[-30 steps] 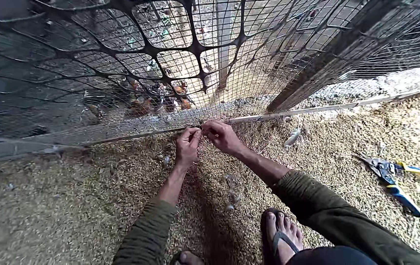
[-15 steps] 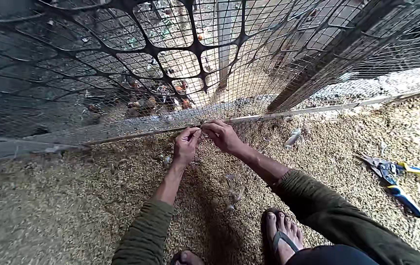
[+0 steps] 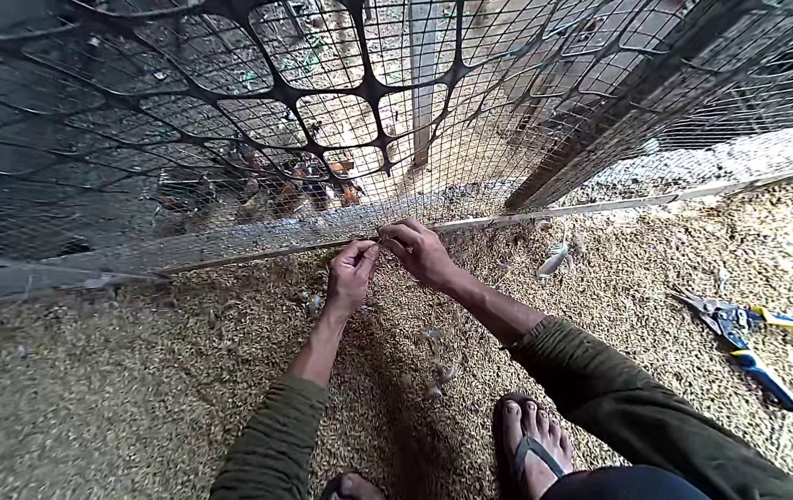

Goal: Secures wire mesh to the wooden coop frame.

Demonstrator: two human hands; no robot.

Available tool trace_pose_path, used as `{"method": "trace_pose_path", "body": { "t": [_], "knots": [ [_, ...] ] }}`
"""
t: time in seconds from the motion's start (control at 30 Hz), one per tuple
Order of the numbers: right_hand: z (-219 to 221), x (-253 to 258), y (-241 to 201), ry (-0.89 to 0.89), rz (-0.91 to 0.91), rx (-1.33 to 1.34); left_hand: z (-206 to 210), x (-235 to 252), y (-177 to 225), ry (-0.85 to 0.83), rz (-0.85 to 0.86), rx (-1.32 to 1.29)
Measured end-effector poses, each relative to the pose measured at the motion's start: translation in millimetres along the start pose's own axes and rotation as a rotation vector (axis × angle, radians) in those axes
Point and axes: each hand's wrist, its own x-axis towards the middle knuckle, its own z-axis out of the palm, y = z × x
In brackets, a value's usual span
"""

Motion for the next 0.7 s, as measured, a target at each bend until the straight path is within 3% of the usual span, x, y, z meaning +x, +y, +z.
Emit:
{"method": "trace_pose_path", "body": {
  "t": [0.4,0.7],
  "knots": [
    [2.6,-10.7,-4.2,0.085,-0.073,-0.027,1.7,-0.1,1.0,-0.005,-0.021,-0.007],
    [1.6,-22.5,-7.2,0.052,0.198,0.336,-6.1,-3.3,0.6,-0.017,-0.021,0.028]
  ]
}}
